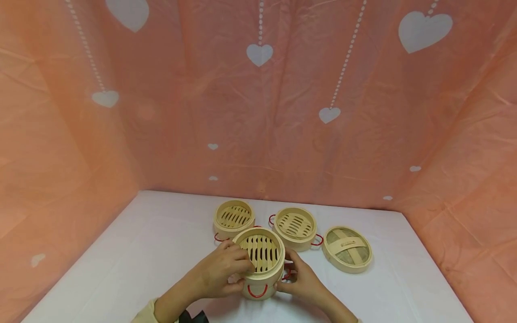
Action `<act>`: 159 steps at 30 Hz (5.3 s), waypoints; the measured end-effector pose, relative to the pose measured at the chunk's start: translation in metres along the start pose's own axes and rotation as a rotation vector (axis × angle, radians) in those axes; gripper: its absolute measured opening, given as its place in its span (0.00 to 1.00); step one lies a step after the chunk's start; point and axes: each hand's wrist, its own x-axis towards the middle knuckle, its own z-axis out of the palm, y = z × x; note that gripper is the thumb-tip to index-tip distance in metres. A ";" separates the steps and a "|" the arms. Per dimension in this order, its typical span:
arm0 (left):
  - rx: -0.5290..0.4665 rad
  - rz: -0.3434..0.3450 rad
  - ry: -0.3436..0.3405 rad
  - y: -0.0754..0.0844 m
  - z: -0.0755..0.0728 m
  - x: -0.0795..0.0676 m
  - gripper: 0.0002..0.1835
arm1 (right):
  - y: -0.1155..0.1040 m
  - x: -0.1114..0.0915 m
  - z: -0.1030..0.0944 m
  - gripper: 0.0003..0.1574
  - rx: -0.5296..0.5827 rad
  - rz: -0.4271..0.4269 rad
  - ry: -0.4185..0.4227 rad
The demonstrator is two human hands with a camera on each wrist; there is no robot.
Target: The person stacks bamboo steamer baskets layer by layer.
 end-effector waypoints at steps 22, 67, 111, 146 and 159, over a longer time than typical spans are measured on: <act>-0.040 -0.012 0.018 -0.001 0.000 -0.001 0.16 | -0.004 0.000 0.000 0.57 0.006 0.016 -0.008; -0.066 -0.336 0.258 -0.070 -0.004 -0.022 0.20 | -0.029 0.007 -0.003 0.58 -0.128 -0.248 0.167; -0.104 -0.447 0.111 -0.110 0.046 -0.020 0.18 | -0.022 0.011 -0.001 0.58 -0.087 -0.301 0.167; -0.146 -0.436 0.103 -0.111 0.057 -0.022 0.11 | -0.023 0.009 -0.002 0.58 -0.095 -0.262 0.155; -0.142 -0.445 0.085 -0.108 0.056 -0.022 0.12 | -0.023 0.008 -0.002 0.60 -0.039 -0.233 0.110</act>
